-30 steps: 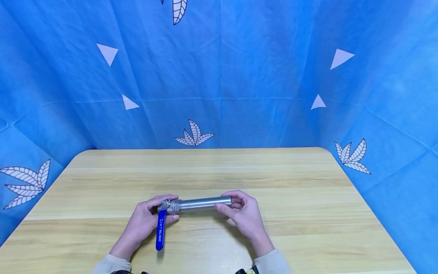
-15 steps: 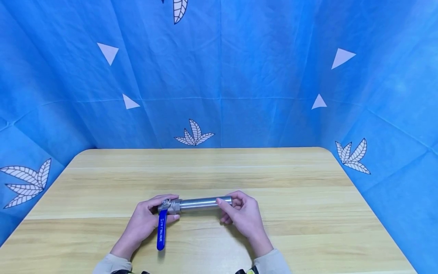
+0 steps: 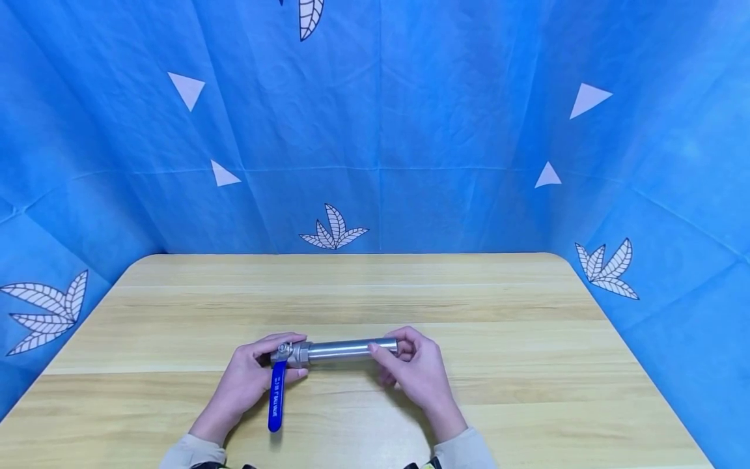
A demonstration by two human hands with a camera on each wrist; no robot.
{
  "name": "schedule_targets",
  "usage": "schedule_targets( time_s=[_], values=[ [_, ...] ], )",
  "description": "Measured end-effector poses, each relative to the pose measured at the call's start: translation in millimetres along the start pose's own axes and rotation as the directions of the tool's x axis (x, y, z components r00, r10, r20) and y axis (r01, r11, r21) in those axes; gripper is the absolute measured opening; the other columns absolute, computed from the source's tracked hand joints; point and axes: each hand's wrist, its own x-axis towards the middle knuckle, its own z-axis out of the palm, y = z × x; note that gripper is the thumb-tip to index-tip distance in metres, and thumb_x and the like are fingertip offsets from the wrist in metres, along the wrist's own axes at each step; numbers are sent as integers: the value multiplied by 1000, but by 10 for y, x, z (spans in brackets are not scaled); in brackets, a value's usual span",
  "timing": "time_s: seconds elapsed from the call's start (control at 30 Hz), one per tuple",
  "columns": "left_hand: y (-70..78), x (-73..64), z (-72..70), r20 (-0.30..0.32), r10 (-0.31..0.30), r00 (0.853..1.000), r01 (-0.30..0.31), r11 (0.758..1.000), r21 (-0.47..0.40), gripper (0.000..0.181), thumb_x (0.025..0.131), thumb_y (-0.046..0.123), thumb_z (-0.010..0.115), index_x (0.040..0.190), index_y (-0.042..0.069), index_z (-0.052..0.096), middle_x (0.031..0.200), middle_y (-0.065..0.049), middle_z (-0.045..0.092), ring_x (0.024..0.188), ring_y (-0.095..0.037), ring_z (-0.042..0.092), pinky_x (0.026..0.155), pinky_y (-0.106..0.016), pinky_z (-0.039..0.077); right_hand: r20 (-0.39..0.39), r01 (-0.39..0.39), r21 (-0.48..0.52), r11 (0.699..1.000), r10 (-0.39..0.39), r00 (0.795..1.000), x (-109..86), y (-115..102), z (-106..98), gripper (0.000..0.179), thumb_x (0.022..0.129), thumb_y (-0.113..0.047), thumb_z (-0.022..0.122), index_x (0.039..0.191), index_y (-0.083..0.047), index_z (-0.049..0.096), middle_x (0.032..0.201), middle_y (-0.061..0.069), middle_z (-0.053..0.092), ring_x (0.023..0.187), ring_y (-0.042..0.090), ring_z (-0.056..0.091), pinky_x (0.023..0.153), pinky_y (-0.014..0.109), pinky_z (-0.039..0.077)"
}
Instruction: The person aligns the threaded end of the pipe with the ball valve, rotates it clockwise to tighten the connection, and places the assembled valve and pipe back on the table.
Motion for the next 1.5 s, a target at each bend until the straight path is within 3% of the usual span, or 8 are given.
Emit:
schedule_targets(
  time_s=[0.17,0.33,0.53,0.87,1.0,1.23,1.5],
  values=[
    [-4,-3,-9,4,-27,1000,27,1000,-8,52,77,17,98,123,35,81,136,8,76,134,-23,65,110,-42,48,67,80,56,995,-84,994,-7,25,-32,48,87,-1,86,129,5,63,99,14,79,75,19,78,70,36,68],
    [1,-17,-22,20,-53,998,54,998,-22,52,78,18,98,124,36,81,137,7,75,136,-24,63,110,-45,49,55,114,56,992,-117,992,-8,51,-27,48,86,2,86,128,5,64,109,22,77,89,18,80,82,34,68],
    [5,-18,-29,30,-52,998,53,998,-35,52,78,16,97,123,35,81,134,6,76,132,-23,65,105,-38,49,43,168,50,984,-170,984,-14,56,-33,48,81,5,88,124,4,67,125,26,75,105,14,77,95,27,64],
    [18,-18,-33,40,-61,997,63,996,-56,54,78,13,97,124,33,81,135,4,76,128,-23,64,101,-34,48,55,222,81,972,-227,972,-10,55,-37,48,77,6,90,121,5,72,124,16,79,106,20,76,94,27,64],
    [20,-18,-30,36,-57,998,58,997,-45,53,78,14,97,124,34,80,136,4,75,130,-23,64,102,-34,48,44,217,79,973,-221,974,-10,55,-32,46,78,5,89,121,5,73,122,14,79,105,22,75,92,27,64],
    [14,-8,-21,25,-35,999,36,999,-34,53,77,12,97,123,33,81,136,4,75,129,-24,65,103,-35,49,-21,131,56,990,-130,991,-17,15,2,43,80,4,88,121,4,73,118,25,77,99,18,77,89,25,64],
    [19,-10,-14,13,-21,1000,20,1000,9,54,78,14,97,125,35,80,138,7,75,134,-24,64,110,-44,49,-53,54,55,997,-51,997,-15,-18,35,44,81,3,89,122,4,73,115,25,77,95,14,78,86,25,65]
  ],
)
